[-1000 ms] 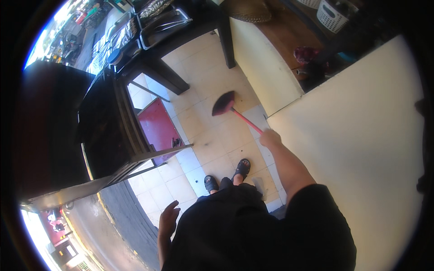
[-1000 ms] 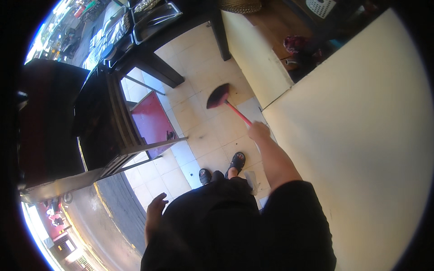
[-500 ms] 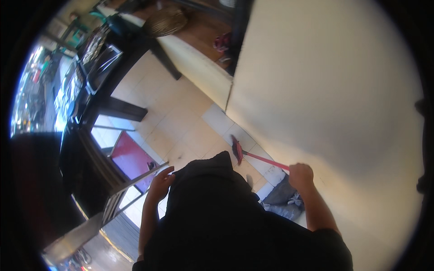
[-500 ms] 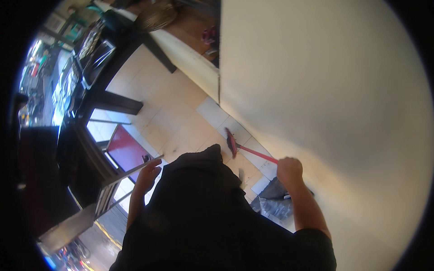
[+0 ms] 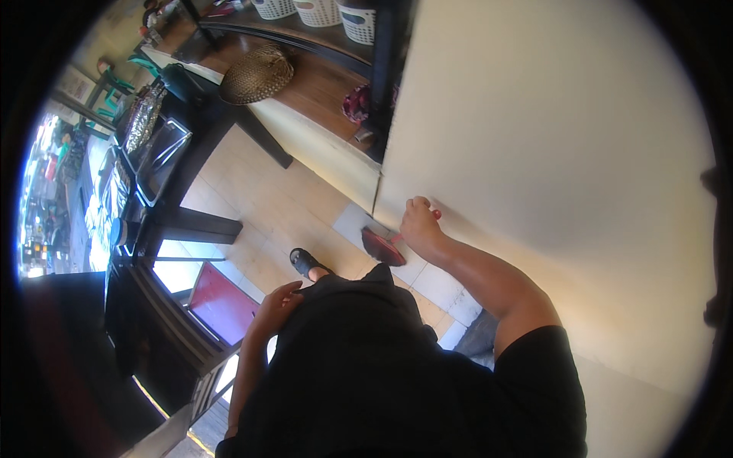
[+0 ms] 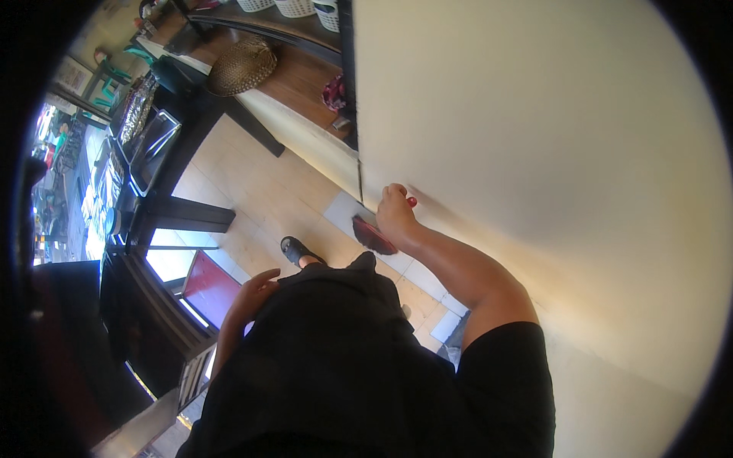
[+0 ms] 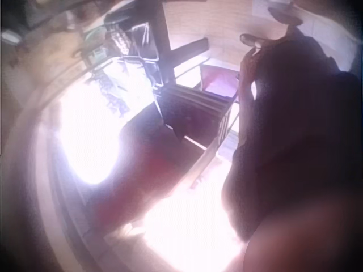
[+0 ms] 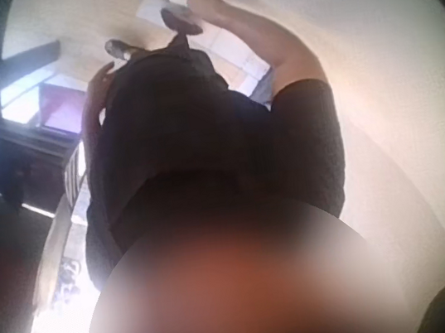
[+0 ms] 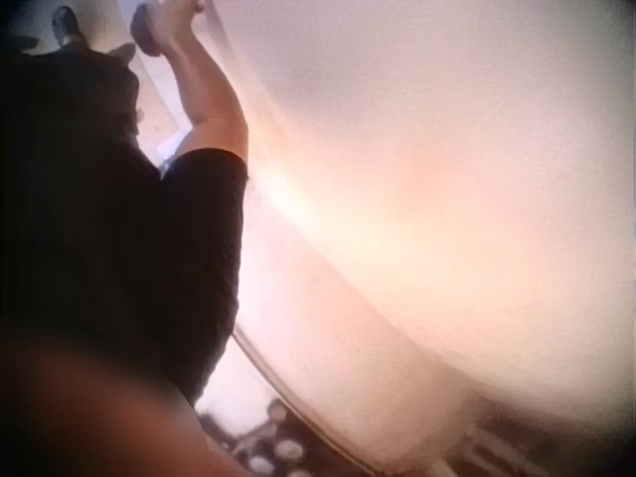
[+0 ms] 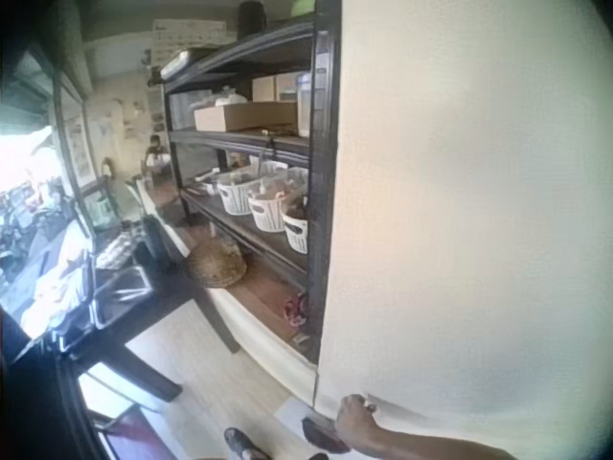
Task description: The person packs skewered meat into a plastic bag and secures it with clips. They then sweep the floor with a broom and dustpan. Finally, they use tongs to turn skewers on a charcoal grill and fan the coals with a woven fan.
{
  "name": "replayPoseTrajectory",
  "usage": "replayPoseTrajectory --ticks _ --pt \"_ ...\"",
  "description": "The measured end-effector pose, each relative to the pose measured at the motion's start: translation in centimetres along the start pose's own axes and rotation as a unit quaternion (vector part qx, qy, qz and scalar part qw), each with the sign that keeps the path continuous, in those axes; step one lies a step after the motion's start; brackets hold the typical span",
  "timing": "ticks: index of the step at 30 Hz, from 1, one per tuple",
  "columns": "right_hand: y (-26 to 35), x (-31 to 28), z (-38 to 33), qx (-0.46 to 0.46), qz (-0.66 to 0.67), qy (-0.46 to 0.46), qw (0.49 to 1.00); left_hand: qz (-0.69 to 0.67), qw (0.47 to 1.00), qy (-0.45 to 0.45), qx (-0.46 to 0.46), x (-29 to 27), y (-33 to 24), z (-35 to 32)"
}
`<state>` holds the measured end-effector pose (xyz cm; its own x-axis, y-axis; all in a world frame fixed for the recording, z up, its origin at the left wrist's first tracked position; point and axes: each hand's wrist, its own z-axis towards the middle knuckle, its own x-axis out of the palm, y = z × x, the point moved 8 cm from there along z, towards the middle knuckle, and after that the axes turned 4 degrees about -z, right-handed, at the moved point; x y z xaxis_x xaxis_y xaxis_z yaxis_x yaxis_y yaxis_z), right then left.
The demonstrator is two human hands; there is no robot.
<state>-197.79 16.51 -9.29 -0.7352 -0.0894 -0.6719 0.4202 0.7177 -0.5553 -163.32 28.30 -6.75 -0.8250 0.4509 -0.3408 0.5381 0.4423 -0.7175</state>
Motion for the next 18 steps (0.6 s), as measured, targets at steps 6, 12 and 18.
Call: replayPoseTrajectory --ticks 6,12,18 --pt "-2.2 -1.3 2.2 0.010 0.016 -0.088 0.996 -0.045 0.998 -0.046 0.004 -8.6 6.2 3.6" --pt "-4.0 -6.9 5.6 0.054 0.177 -0.139 0.973 -0.078 0.993 -0.089 -0.009 -19.6 8.5 7.5" --pt "-7.9 -18.5 21.3 0.078 0.483 -0.143 0.861 -0.134 0.981 -0.144 -0.004 -30.8 6.0 10.4"
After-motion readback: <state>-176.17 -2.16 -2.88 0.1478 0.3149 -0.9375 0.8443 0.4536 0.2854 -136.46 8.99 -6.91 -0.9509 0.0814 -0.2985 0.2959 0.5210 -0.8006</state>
